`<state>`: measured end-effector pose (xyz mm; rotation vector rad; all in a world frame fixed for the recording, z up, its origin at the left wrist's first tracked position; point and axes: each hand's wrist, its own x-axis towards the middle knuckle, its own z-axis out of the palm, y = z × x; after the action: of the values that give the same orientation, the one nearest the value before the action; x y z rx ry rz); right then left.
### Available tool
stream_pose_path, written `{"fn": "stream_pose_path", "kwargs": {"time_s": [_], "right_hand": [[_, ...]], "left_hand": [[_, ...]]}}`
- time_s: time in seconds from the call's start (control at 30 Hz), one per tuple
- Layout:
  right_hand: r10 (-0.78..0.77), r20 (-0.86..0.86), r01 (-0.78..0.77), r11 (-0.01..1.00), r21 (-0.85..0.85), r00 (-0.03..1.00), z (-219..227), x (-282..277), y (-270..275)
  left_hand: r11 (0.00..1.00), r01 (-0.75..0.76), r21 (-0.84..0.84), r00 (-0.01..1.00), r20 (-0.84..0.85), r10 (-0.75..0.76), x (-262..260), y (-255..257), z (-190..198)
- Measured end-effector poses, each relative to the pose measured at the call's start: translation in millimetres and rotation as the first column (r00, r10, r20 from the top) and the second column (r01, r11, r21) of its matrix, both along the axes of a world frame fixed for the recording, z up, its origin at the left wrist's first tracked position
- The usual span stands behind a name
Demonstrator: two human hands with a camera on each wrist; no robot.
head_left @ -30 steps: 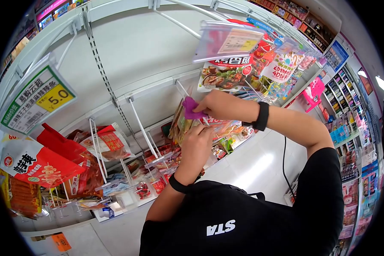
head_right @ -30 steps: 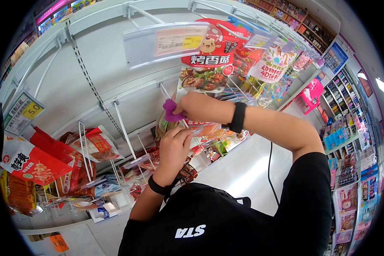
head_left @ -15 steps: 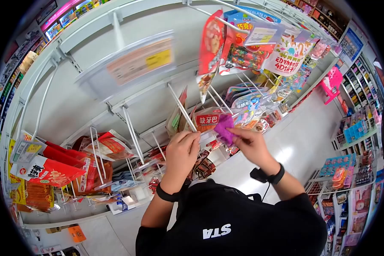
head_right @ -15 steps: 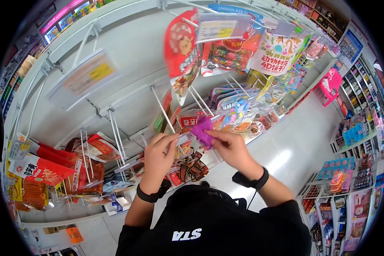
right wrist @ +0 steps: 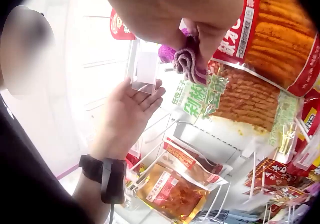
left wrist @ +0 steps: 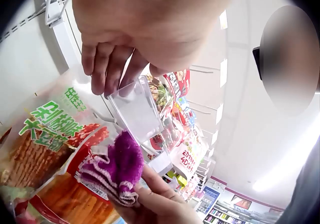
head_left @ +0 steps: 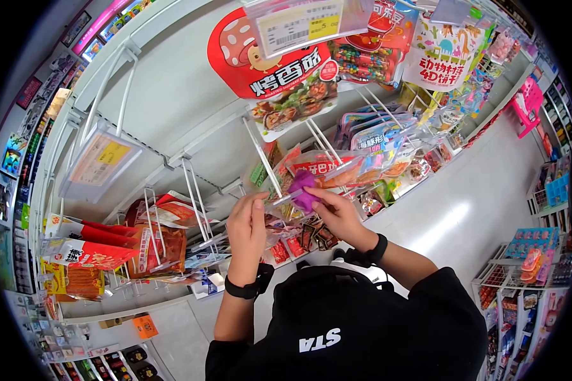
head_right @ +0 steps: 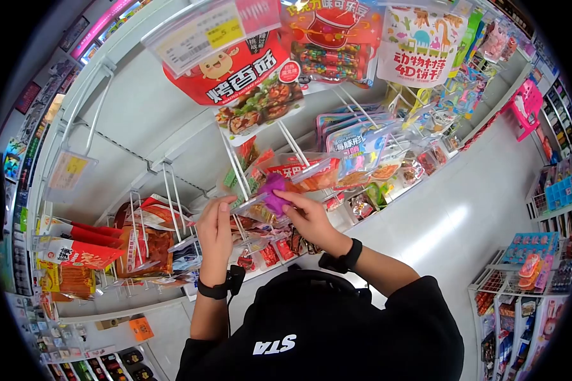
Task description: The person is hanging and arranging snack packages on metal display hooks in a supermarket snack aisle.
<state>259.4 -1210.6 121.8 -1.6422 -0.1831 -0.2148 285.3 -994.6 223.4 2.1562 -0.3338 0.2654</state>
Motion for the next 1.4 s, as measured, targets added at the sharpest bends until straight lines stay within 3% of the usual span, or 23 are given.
{"fn": "stream_pose_path", "kwargs": {"time_s": [0.07, 0.13, 0.2, 0.27, 0.3, 0.43, 0.5, 0.63, 0.8, 1.0, 1.07, 1.13, 1.2, 1.23, 1.4], "right_hand": [[0.01, 0.058, -0.008, 1.0, -0.024, 0.998, 3.9, 11.4, 7.0], [0.128, -0.053, -0.124, 0.99, 0.063, 0.99, 10.0, 20.7, 12.8], [0.14, 0.033, -0.141, 0.99, 0.02, 0.99, 6.5, 34.1, 17.4], [0.164, 0.224, -0.156, 0.986, -0.056, 0.961, 3.3, 46.2, 20.8], [0.204, 0.18, -0.21, 0.978, 0.013, 0.962, 12.1, 47.5, 22.1], [0.234, 0.224, -0.223, 0.972, -0.073, 0.946, 13.3, 62.7, 26.5], [0.186, 0.15, -0.175, 0.981, -0.084, 0.971, 17.8, 66.6, 29.1], [0.144, 0.149, -0.128, 0.985, -0.114, 0.978, 14.3, 75.2, 38.7], [0.182, 0.278, -0.143, 0.978, -0.155, 0.943, 6.3, 65.3, 29.5], [0.244, 0.267, -0.207, 0.965, -0.161, 0.932, 5.9, 73.3, 27.7], [0.147, 0.221, -0.124, 0.986, -0.115, 0.964, 4.3, 81.0, 38.5], [0.148, 0.182, -0.136, 0.988, -0.077, 0.972, 3.5, 101.4, 47.1], [0.015, 0.335, -0.012, 1.0, -0.01, 0.942, 2.8, 115.6, 57.2], [-0.04, 0.332, 0.044, 0.999, -0.006, 0.942, -2.3, 124.0, 64.3], [-0.054, 0.351, 0.051, 0.999, 0.017, 0.935, -2.0, 140.9, 71.7]], "left_hand": [[1.0, -0.009, 0.024, 1.0, 0.018, 0.008, 3.5, 1.3, -3.1], [0.999, -0.017, 0.048, 0.999, 0.034, 0.016, 7.5, 3.2, -9.6], [0.999, -0.019, 0.051, 0.997, 0.071, 0.016, 10.5, 5.8, -15.3], [1.0, -0.029, -0.001, 0.999, 0.027, 0.029, 10.9, 3.0, -16.6], [0.998, -0.039, -0.058, 0.999, -0.022, 0.038, 10.4, 2.0, -18.0], [0.993, -0.06, -0.102, 0.995, -0.086, 0.051, 13.8, 3.1, -36.7], [0.945, -0.039, -0.325, 0.99, -0.142, -0.008, 13.1, -0.6, -37.4], [0.974, -0.075, -0.212, 0.991, -0.121, 0.05, 15.3, 2.3, -34.0], [0.958, -0.043, -0.284, 0.987, -0.161, -0.003, 19.8, 9.2, -46.2], [0.894, 0.005, -0.447, 0.983, -0.16, -0.086, 29.0, 10.8, -68.9], [0.903, 0.001, -0.431, 0.983, -0.165, -0.08, 28.1, 10.8, -71.2], [0.909, -0.02, -0.416, 0.982, -0.178, -0.06, 24.5, 12.4, -72.7], [0.924, -0.018, -0.381, 0.983, -0.174, -0.053, 23.2, 12.2, -68.4], [0.919, -0.044, -0.393, 0.983, -0.181, -0.03, 20.6, 12.7, -66.6], [0.927, -0.048, -0.371, 0.976, -0.217, -0.036, 11.2, 22.0, -76.5]]}}
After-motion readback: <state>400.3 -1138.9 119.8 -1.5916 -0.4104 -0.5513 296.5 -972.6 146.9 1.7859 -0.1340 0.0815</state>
